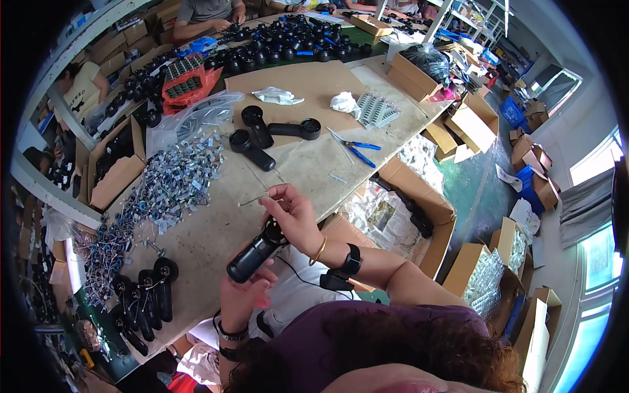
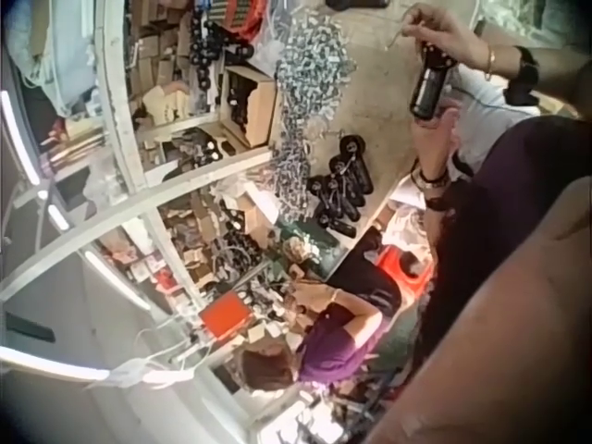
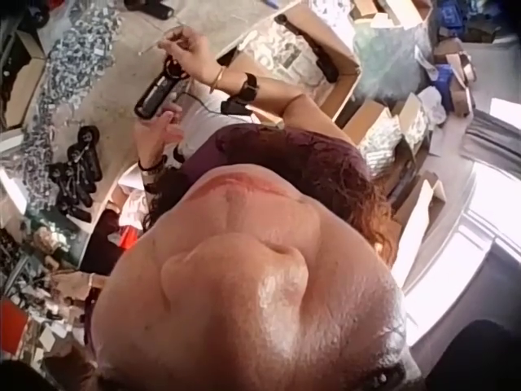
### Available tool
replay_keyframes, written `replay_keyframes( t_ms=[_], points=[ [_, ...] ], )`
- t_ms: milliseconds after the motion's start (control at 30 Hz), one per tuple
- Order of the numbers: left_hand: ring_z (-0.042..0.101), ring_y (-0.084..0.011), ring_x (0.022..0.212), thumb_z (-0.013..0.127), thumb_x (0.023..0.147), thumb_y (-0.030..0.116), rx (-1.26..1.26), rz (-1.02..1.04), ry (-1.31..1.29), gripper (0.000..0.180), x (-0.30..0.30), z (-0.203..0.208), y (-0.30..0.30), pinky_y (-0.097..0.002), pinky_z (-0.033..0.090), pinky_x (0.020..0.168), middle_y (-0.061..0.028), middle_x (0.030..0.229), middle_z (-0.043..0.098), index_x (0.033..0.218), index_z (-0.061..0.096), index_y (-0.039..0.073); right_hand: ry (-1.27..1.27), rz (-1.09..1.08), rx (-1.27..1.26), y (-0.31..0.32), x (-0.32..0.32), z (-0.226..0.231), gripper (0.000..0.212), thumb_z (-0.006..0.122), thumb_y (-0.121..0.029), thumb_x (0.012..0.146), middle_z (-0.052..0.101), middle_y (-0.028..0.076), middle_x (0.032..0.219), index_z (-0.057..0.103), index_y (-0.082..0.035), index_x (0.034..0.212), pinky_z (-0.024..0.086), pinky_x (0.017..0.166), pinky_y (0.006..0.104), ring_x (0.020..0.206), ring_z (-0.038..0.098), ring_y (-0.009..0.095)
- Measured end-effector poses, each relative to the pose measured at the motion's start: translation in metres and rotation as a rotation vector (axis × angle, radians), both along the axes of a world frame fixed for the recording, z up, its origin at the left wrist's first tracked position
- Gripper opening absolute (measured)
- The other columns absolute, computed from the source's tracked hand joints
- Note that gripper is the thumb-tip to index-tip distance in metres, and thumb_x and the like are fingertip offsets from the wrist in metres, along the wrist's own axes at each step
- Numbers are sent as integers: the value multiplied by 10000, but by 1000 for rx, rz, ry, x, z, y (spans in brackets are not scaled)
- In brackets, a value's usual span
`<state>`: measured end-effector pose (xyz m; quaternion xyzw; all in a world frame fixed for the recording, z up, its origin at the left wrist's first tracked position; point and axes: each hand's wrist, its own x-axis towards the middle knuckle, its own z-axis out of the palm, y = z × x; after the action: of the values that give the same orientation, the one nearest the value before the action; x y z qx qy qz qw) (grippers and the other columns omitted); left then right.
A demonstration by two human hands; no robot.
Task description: The person picks up a handle from a box, threads a wire through it, and then fits a circular component onto the handle and presses it into place.
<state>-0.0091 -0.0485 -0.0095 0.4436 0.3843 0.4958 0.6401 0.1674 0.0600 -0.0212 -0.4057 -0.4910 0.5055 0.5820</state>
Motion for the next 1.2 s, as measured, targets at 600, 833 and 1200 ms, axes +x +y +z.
replay_keyframes(
  t_ms=[600,833,1200],
  points=[
    [644,-177,1100,532,1056,96,-10,411,-390,234,2,-36,5,-389,555,999,-75,1244,616,1279,553,27,176,93,1,-18,-22,-7,145,622,-61,1018,661,20,1015,581,-15,1150,532,816,241,944,661,93],
    [642,-179,1106,538,1051,75,-55,571,-454,199,3,-12,9,-417,561,1011,-58,1191,621,1247,555,45,23,137,117,-26,-10,10,179,634,0,995,677,41,1069,611,-1,1173,546,872,257,962,676,108],
    [678,-223,1105,543,1043,51,33,568,-446,202,-11,-17,12,-411,584,981,-87,1204,658,1244,547,38,-107,192,305,-33,-12,22,200,634,38,979,694,128,1110,610,44,1177,560,906,316,975,701,188]
  ],
)
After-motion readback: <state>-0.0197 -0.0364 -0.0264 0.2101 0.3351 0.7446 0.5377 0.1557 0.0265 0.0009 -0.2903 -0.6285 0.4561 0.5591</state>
